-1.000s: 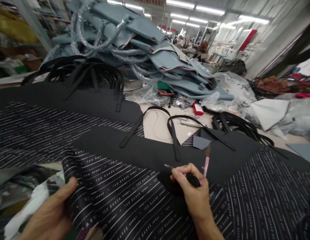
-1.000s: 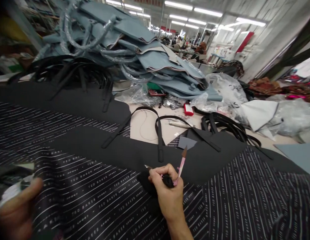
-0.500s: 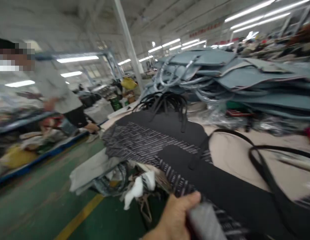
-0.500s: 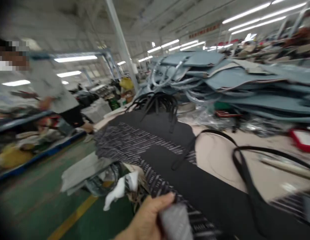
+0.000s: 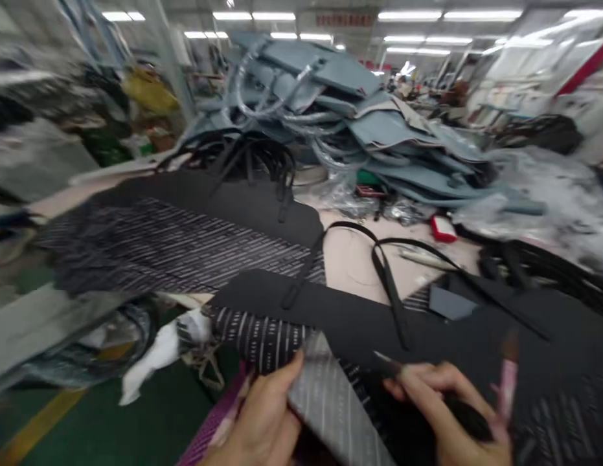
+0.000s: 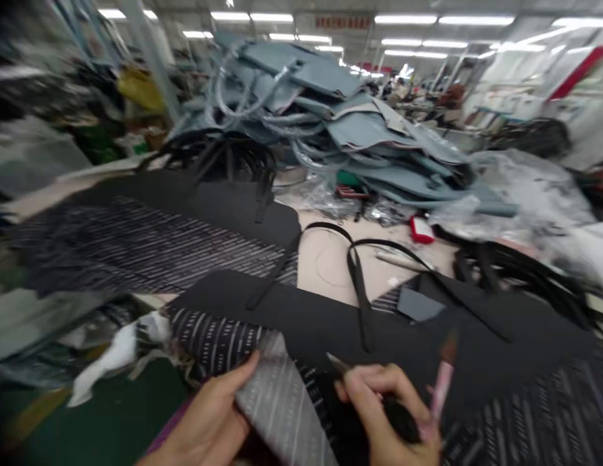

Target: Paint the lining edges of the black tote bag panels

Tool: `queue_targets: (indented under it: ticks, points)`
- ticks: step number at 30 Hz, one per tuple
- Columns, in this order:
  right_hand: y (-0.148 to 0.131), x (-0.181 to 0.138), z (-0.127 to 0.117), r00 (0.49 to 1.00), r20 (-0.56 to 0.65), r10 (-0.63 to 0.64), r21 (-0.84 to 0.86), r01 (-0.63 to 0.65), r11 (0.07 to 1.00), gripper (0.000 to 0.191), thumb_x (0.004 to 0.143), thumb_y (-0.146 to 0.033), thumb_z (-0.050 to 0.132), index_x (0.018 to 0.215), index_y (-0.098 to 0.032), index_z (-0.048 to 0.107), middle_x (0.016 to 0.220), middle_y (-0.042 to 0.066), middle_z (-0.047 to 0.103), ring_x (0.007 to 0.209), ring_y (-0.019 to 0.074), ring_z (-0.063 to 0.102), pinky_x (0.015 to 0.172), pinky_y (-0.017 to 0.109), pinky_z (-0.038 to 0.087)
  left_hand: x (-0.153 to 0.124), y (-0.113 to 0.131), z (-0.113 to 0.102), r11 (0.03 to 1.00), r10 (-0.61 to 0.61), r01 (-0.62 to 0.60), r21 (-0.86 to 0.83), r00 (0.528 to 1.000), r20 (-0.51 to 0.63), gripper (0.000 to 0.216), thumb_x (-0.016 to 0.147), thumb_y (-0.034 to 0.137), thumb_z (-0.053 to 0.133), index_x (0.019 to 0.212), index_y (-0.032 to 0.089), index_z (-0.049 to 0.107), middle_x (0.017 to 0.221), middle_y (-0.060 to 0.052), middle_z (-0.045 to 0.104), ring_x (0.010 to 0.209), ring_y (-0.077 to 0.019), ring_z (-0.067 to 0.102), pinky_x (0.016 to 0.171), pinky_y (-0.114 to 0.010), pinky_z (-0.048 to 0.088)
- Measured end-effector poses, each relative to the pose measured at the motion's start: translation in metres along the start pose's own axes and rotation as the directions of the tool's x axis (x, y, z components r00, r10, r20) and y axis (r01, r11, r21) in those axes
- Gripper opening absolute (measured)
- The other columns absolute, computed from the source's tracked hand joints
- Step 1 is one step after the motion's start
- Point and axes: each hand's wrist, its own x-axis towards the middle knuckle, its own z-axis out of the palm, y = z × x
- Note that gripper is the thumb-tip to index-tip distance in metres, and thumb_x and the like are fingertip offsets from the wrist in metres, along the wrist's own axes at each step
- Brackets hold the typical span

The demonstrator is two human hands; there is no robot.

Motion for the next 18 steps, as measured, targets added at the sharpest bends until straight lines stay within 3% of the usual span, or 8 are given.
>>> queue_targets:
  ticks: [3, 8, 18]
  points:
    - [-0.006, -0.007, -0.002, 0.997, 0.050, 0.054, -0.096, -0.049, 0.994, 0.028, 0.076, -0.031, 0.079, 0.059, -0.020, 0.059, 0.061, 0.000, 0.064, 0.057, 0.0172, 0.063, 0.060, 0.028, 0.053, -0.004, -0.008, -0.005, 0.996, -0.003, 0.008, 0.086, 0.999, -0.053, 0.031, 0.084, 0.020, 0.073, 0.113, 0.008, 0.070, 0.108, -0.015, 0.074, 0.103, -0.0272, 0.069, 0.096, -0.039, 0.055]
    - [0.002, -0.018, 0.006, 0.989, 0.084, 0.125, -0.085, -0.118, 0.989, 0.026, 0.084, -0.028, 0.073, 0.065, -0.020, 0.056, 0.064, -0.001, 0.065, 0.063, 0.0168, 0.064, 0.068, 0.030, 0.053, -0.008, -0.009, -0.009, 0.986, -0.053, 0.061, 0.152, 0.997, -0.052, 0.035, 0.086, 0.021, 0.071, 0.117, 0.007, 0.068, 0.113, -0.016, 0.072, 0.106, -0.0274, 0.069, 0.097, -0.041, 0.056]
    - [0.002, -0.023, 0.004, 0.989, 0.147, 0.022, -0.181, 0.005, 0.983, 0.024, 0.086, -0.018, 0.068, 0.065, -0.020, 0.056, 0.063, -0.003, 0.064, 0.060, 0.0119, 0.061, 0.060, 0.021, 0.050, -0.006, -0.011, -0.011, 0.990, -0.130, 0.133, 0.049, 0.990, -0.057, 0.032, 0.088, 0.019, 0.068, 0.118, 0.008, 0.069, 0.117, -0.015, 0.072, 0.112, -0.0283, 0.066, 0.105, -0.042, 0.052]
